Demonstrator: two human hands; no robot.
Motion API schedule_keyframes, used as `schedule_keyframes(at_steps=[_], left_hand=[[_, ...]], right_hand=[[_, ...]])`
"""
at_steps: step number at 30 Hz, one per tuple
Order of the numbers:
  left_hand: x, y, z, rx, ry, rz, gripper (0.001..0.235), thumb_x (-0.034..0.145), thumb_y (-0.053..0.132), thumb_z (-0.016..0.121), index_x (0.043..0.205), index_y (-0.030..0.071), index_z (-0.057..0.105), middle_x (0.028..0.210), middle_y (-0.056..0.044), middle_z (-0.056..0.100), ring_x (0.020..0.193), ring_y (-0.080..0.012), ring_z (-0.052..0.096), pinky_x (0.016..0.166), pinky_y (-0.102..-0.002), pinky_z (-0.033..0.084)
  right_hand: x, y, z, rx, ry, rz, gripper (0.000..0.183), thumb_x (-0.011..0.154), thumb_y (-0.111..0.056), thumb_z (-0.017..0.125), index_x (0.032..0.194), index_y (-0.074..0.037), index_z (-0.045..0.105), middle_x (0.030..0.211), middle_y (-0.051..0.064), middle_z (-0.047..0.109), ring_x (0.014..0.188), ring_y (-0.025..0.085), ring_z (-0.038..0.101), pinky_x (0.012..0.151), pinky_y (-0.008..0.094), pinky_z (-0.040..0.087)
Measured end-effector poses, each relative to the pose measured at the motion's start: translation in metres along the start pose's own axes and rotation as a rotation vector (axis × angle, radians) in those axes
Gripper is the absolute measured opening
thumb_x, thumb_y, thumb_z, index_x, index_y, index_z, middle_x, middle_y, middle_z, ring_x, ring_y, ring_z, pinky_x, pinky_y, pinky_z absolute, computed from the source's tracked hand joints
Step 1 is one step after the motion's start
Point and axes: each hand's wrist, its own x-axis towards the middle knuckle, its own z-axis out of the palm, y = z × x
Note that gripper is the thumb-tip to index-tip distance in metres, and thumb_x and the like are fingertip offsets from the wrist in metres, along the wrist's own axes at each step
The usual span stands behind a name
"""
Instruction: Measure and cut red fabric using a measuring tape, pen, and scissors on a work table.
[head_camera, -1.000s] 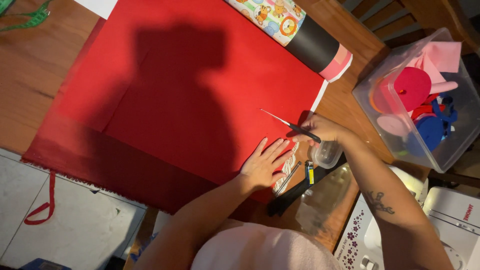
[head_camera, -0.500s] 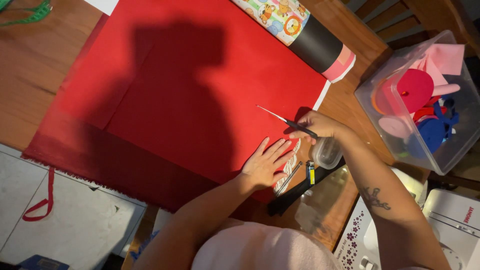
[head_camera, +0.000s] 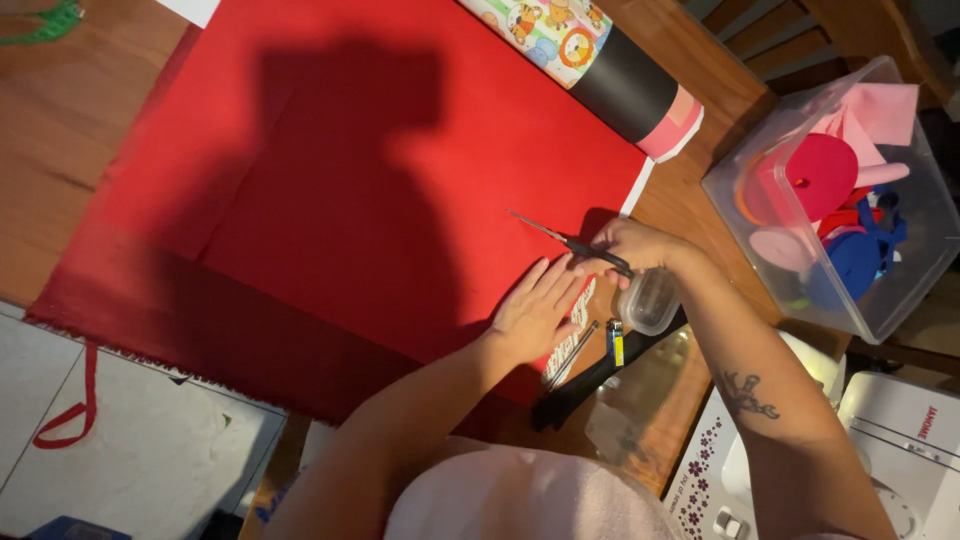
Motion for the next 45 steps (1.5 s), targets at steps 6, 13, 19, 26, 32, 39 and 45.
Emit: schedule_keyframes(at_steps=[6, 13, 19, 26, 32, 39, 45], left_hand=[[0.018, -0.009, -0.008, 0.062, -0.010, -0.044, 0.076, 0.101, 0.065, 0.033, 0.158, 0.015, 0.037, 0.169, -0.009, 0.028, 0.160, -0.0252, 0.011, 0.134, -0.046, 0.000], [0.020, -0.007, -0.016, 0.066, -0.143, -0.110, 0.085, 0.097, 0.073, 0.021, 0.158, 0.016, 0.035, 0.171, -0.007, 0.021, 0.160, -0.0234, 0.005, 0.133, -0.048, -0.004], [0.020, -0.007, -0.024, 0.077, -0.223, -0.098, 0.088, 0.097, 0.072, 0.016, 0.160, 0.013, 0.031, 0.170, -0.005, 0.024, 0.160, -0.0245, 0.004, 0.134, -0.047, -0.008], [0.023, -0.007, -0.022, 0.046, -0.245, -0.080, 0.090, 0.097, 0.072, 0.013, 0.161, 0.010, 0.027, 0.168, -0.003, 0.032, 0.157, -0.0209, 0.018, 0.134, -0.047, -0.010], [0.020, -0.008, -0.019, 0.078, -0.259, -0.073, 0.089, 0.098, 0.071, 0.015, 0.161, 0.008, 0.024, 0.170, -0.004, 0.024, 0.158, -0.0249, 0.011, 0.134, -0.047, -0.002], [0.025, -0.010, -0.005, 0.031, -0.257, -0.058, 0.093, 0.096, 0.073, 0.009, 0.161, 0.008, 0.024, 0.169, -0.006, 0.027, 0.157, -0.0257, 0.016, 0.133, -0.046, -0.002], [0.022, -0.010, -0.009, 0.032, -0.247, -0.044, 0.093, 0.098, 0.071, 0.011, 0.162, 0.004, 0.018, 0.169, -0.009, 0.023, 0.157, -0.0272, 0.015, 0.133, -0.046, -0.004]], right_hand=[[0.003, 0.007, 0.003, 0.019, 0.001, -0.023, 0.029, 0.079, -0.019, 0.087, 0.070, 0.003, 0.069, 0.052, 0.019, 0.067, 0.041, 0.024, 0.069, 0.029, 0.022, 0.044], [0.021, 0.030, 0.006, 0.048, 0.023, -0.072, 0.027, 0.081, -0.015, 0.087, 0.071, 0.003, 0.070, 0.050, 0.017, 0.065, 0.039, 0.023, 0.066, 0.034, 0.026, 0.050], [0.026, 0.025, 0.007, 0.035, 0.057, -0.104, 0.026, 0.079, -0.017, 0.086, 0.069, 0.002, 0.071, 0.048, 0.018, 0.065, 0.038, 0.023, 0.066, 0.036, 0.026, 0.051], [0.040, 0.009, 0.012, -0.022, 0.056, -0.149, 0.025, 0.077, -0.020, 0.088, 0.072, 0.001, 0.075, 0.048, 0.016, 0.065, 0.038, 0.023, 0.067, 0.038, 0.026, 0.053], [0.052, 0.012, 0.013, -0.012, 0.065, -0.129, 0.024, 0.075, -0.018, 0.087, 0.073, 0.002, 0.075, 0.050, 0.018, 0.065, 0.039, 0.023, 0.066, 0.039, 0.026, 0.053], [0.050, -0.013, 0.017, 0.017, 0.084, -0.130, 0.017, 0.075, -0.013, 0.082, 0.075, 0.002, 0.073, 0.049, 0.018, 0.062, 0.038, 0.022, 0.064, 0.039, 0.025, 0.052], [0.067, -0.027, 0.019, 0.023, 0.104, -0.169, 0.037, 0.074, -0.027, 0.090, 0.065, 0.001, 0.069, 0.048, 0.017, 0.061, 0.037, 0.020, 0.062, 0.037, 0.025, 0.053]])
